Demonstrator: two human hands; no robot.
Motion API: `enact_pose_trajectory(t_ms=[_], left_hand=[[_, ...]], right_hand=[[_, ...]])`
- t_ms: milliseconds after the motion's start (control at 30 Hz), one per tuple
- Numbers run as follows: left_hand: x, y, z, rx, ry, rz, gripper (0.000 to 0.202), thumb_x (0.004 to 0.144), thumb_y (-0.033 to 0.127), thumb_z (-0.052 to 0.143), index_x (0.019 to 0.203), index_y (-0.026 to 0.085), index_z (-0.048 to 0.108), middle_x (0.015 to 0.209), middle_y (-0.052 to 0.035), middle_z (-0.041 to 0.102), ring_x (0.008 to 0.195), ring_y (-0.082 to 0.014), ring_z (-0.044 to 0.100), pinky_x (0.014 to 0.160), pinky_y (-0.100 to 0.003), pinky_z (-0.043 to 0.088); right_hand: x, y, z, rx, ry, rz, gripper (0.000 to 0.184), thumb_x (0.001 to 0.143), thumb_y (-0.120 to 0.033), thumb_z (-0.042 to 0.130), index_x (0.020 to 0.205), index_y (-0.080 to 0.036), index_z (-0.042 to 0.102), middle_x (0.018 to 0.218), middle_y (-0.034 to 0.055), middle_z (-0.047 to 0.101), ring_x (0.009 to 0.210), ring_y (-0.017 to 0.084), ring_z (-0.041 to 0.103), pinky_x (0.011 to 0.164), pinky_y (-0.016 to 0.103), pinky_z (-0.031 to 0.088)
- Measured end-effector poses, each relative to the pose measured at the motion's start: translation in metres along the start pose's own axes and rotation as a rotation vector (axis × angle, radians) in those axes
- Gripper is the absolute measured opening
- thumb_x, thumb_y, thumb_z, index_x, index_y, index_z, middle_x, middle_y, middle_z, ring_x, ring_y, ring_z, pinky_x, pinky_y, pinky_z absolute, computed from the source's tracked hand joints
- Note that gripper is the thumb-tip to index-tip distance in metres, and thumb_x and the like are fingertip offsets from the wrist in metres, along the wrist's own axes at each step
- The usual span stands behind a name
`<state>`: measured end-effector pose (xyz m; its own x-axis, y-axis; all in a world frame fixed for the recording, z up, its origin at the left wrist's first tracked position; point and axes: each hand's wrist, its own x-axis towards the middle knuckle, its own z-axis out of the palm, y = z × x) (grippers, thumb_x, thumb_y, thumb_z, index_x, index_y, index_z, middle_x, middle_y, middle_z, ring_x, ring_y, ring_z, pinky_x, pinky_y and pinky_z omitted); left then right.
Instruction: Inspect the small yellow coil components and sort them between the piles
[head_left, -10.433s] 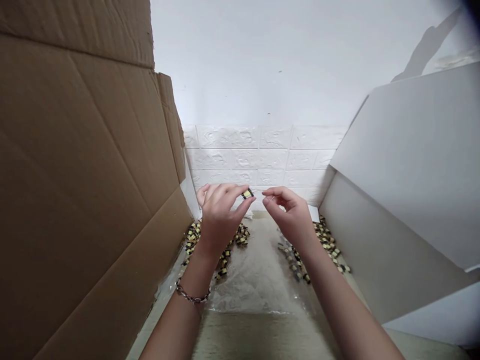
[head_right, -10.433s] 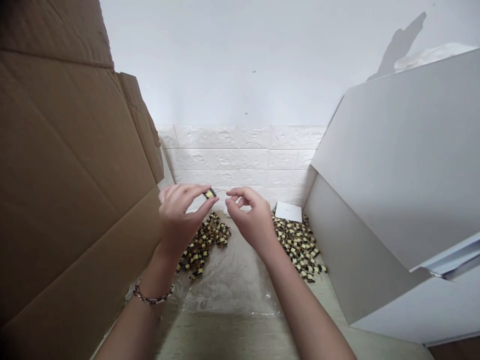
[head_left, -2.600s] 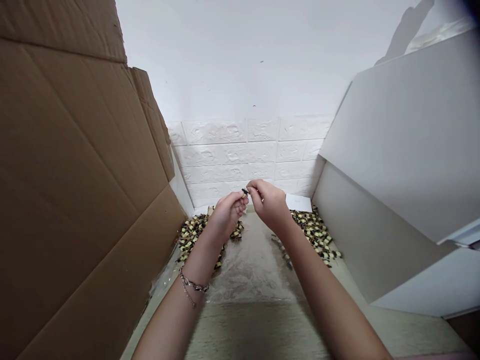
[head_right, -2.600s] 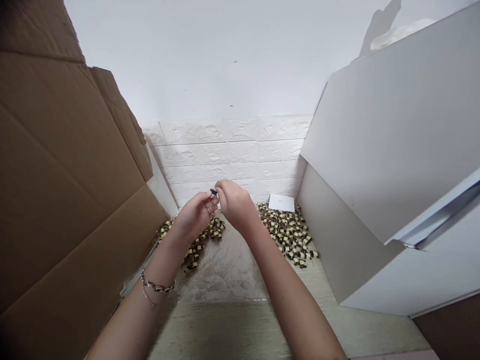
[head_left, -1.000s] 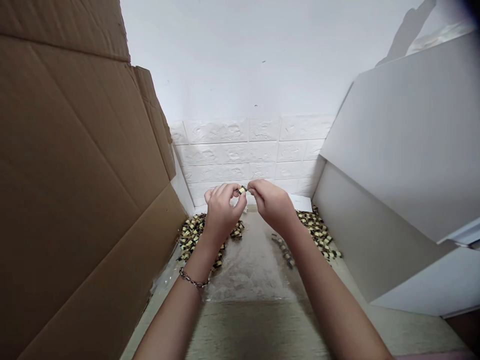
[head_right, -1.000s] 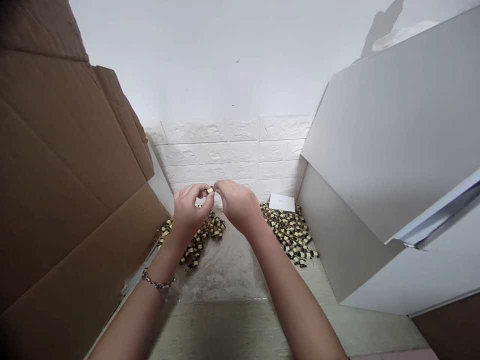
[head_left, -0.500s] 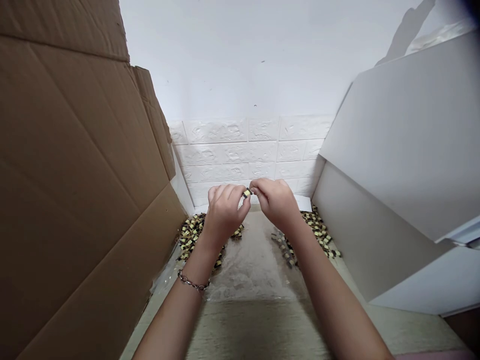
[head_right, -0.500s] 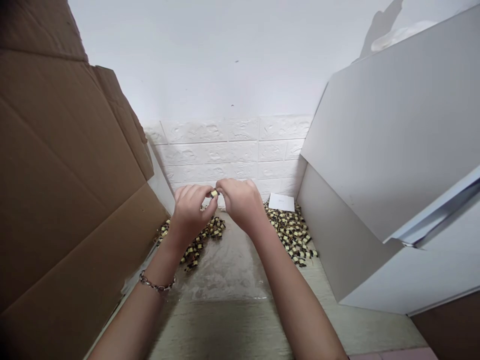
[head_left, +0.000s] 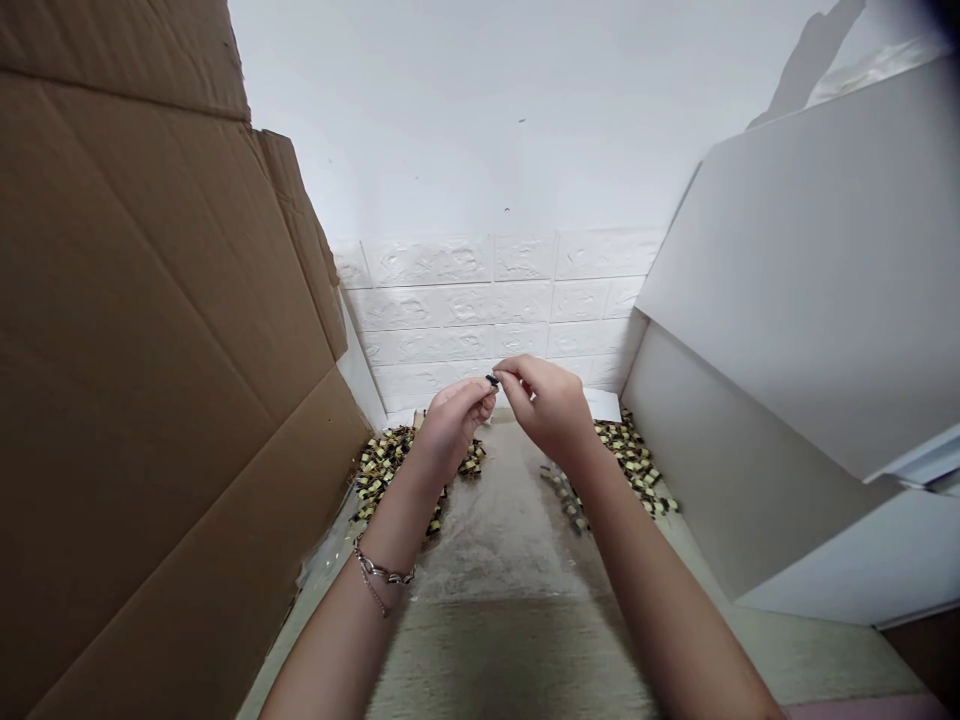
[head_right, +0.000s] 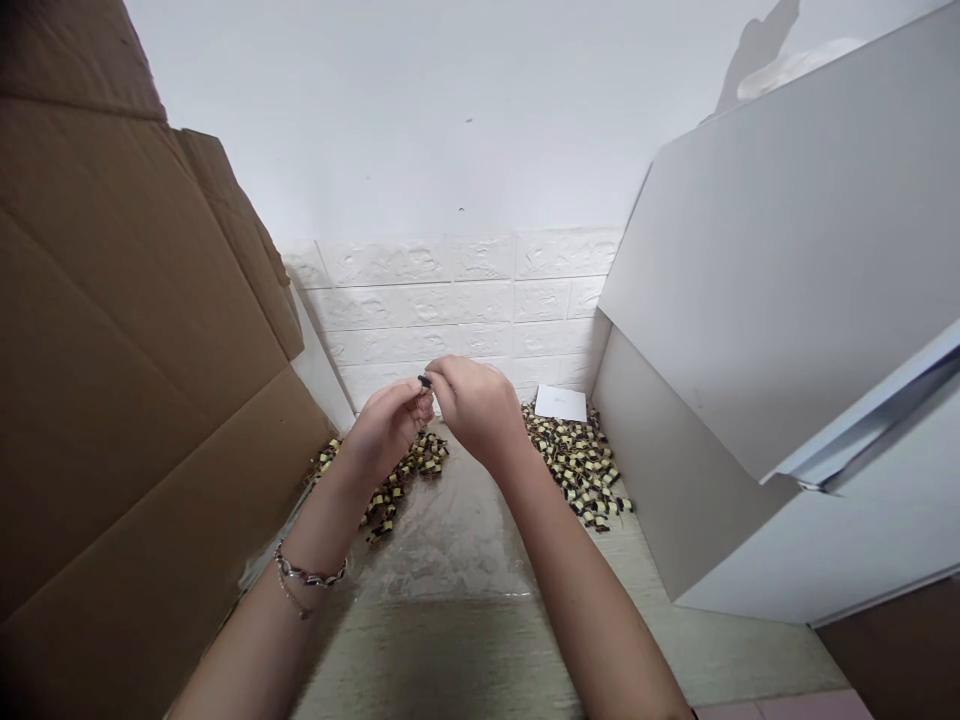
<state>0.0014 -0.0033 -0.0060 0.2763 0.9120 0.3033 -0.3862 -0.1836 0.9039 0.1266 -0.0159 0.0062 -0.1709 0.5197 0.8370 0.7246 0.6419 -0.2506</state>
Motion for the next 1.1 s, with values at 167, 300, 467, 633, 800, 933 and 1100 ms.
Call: enact_pose_trajectory(t_ms=[167, 300, 467, 633, 800, 933, 1100], left_hand=[[0.0002, -0.0009, 0.0006, -0.182, -0.008, -0.081, 0.013, 0.07, 0.022, 0.053, 0.061, 0.013, 0.051, 0.056, 0.0028, 0.042, 0.052, -0.0055, 0.038, 0.055, -0.021, 0.032], [0.0005, -0.0006, 0.0012, -0.259, 0.008, -0.142, 0.011, 0.068, 0.022, 0.055, 0.063, 0.013, 0.05, 0.056, 0.0029, 0.043, 0.052, -0.0052, 0.04, 0.054, -0.02, 0.032], [0.0007, -0.0028, 0.0004, -0.294, 0.023, -0.148, 0.011, 0.068, 0.023, 0.056, 0.065, 0.013, 0.051, 0.059, 0.0019, 0.047, 0.056, -0.0057, 0.044, 0.056, -0.02, 0.035], [0.0009, -0.0034, 0.0002, -0.263, 0.029, -0.131, 0.012, 0.068, 0.023, 0.056, 0.065, 0.013, 0.052, 0.057, 0.003, 0.046, 0.054, -0.0048, 0.043, 0.056, -0.019, 0.034], [0.0014, -0.0038, 0.0005, -0.209, 0.058, -0.095, 0.013, 0.067, 0.024, 0.057, 0.062, 0.012, 0.052, 0.057, 0.0024, 0.047, 0.055, -0.005, 0.044, 0.055, -0.02, 0.034], [0.0013, -0.004, 0.0001, -0.237, 0.058, -0.125, 0.012, 0.067, 0.024, 0.057, 0.065, 0.013, 0.053, 0.059, 0.0022, 0.048, 0.055, -0.0052, 0.045, 0.056, -0.019, 0.035], [0.0002, -0.002, -0.0005, -0.312, 0.026, -0.154, 0.013, 0.069, 0.025, 0.056, 0.066, 0.013, 0.052, 0.06, 0.0021, 0.048, 0.057, -0.0054, 0.046, 0.058, -0.019, 0.037]], right_hand=[[0.0002, -0.0007, 0.001, -0.017, 0.008, -0.01, 0.016, 0.082, -0.021, 0.043, 0.081, -0.019, 0.059, 0.075, -0.0001, 0.064, 0.066, 0.011, 0.055, 0.062, 0.021, 0.038], [-0.0001, -0.0015, 0.0026, -0.051, 0.049, -0.033, 0.016, 0.081, -0.02, 0.045, 0.079, -0.018, 0.06, 0.074, 0.0002, 0.065, 0.063, 0.01, 0.056, 0.061, 0.021, 0.038], [-0.0007, -0.0032, 0.0033, -0.091, 0.071, -0.039, 0.016, 0.08, -0.02, 0.046, 0.077, -0.018, 0.061, 0.072, -0.0001, 0.065, 0.062, 0.01, 0.056, 0.061, 0.021, 0.038], [-0.0018, -0.0029, 0.0042, -0.118, 0.061, -0.044, 0.019, 0.082, -0.021, 0.042, 0.08, -0.019, 0.061, 0.076, 0.001, 0.066, 0.068, 0.012, 0.058, 0.064, 0.023, 0.038], [-0.0026, -0.0003, 0.0066, -0.143, 0.077, -0.058, 0.022, 0.084, -0.024, 0.04, 0.083, -0.019, 0.061, 0.081, 0.0021, 0.067, 0.074, 0.014, 0.059, 0.068, 0.025, 0.038], [-0.0029, -0.0008, 0.007, -0.133, 0.067, -0.046, 0.021, 0.084, -0.024, 0.04, 0.083, -0.019, 0.061, 0.079, 0.0015, 0.067, 0.071, 0.013, 0.059, 0.067, 0.024, 0.038], [-0.0031, -0.003, 0.0063, -0.085, 0.048, -0.025, 0.02, 0.084, -0.024, 0.04, 0.083, -0.019, 0.06, 0.08, 0.0011, 0.066, 0.072, 0.012, 0.058, 0.066, 0.023, 0.038]])
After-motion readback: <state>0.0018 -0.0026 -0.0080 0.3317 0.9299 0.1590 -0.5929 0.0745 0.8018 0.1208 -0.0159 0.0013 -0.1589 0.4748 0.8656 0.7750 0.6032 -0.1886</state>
